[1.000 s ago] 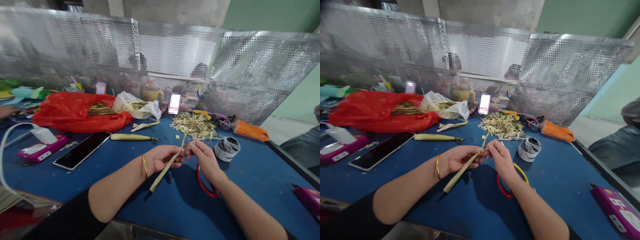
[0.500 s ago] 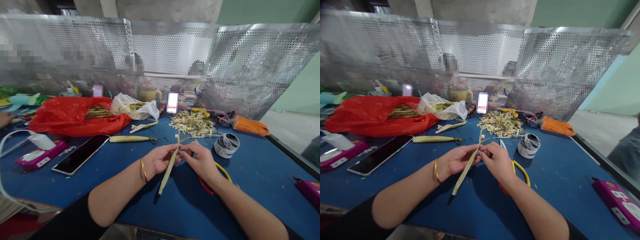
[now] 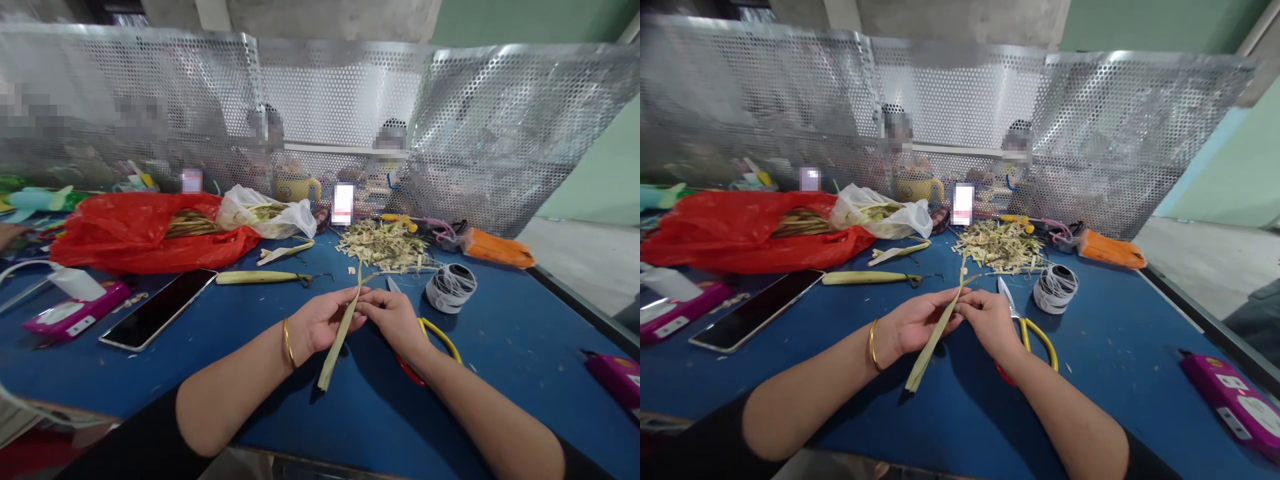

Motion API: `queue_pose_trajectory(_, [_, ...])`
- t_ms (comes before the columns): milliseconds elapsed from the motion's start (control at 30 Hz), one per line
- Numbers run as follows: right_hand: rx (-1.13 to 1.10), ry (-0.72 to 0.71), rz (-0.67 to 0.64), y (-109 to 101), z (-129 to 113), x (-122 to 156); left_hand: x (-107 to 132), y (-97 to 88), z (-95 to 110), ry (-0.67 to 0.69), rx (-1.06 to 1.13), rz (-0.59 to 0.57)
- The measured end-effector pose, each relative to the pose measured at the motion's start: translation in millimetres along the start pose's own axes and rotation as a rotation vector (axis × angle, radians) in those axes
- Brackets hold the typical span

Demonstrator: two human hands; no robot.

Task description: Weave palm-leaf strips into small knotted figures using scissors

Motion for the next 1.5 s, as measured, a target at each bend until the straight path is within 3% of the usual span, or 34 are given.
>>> queue_pose_trajectory(133, [-0.169, 0.070, -0.069, 7, 2, 2, -1, -1.9, 4, 0.037, -0.033, 0.021])
queue_pose_trajectory(233, [-0.219, 0.083, -0.066, 1, -3, 2, 1, -6.7, 14, 0.133, -0.141, 0.105])
queue_pose_trajectory(433, [-0.236, 0.057, -0.040, -11, -14, 0, 16, 2.0, 50, 0.543, -0.634, 0.196])
queue_pose_trajectory(533, [-0.266, 0.081, -0.074, -6, -14, 2, 18, 9.3, 53, 0.668, -0.853, 0.182])
queue_pose_trajectory(667, [-0.304, 0.079, -0.109, 2, -16, 6, 17, 12.1, 51, 0.707, -1.037, 0.191])
queue_pose_trajectory(833, [-0.228, 0.008, -0.119, 3, -24, 6, 22, 11.5, 58, 0.770, -1.132, 0.282])
queue_pose_trajectory(900, [-0.074, -0.063, -0.077, -5, -29, 5, 21, 7.5, 61, 0.764, -1.097, 0.315])
queue_pose_trajectory(1033, [0.517, -0.175, 0.102, -28, -37, 7, 14, -5.8, 61, 0.676, -0.888, 0.333])
queue_pose_trajectory(1133, [0.798, -0.219, 0.012, -21, -35, 7, 10, -9.7, 61, 0.656, -0.832, 0.334])
queue_pose_trajectory(1200, [0.787, -0.279, -0.053, -14, -39, 8, 9, -9.7, 62, 0.670, -0.874, 0.341])
queue_pose_trajectory(1367, [0.520, -0.446, -0.056, -12, -62, 13, 14, -0.8, 66, 0.808, -1.144, 0.372])
queue_pose_trajectory(1500, [0.491, -0.434, -0.148, -3, -56, 12, 9, -5.7, 66, 0.811, -1.139, 0.380])
Point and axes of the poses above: each hand's wrist, its own x-axis away from the middle knuckle, its own y-axis out of the palm, z = x × y, the point moved 10 cm from there along -x, towards the middle knuckle
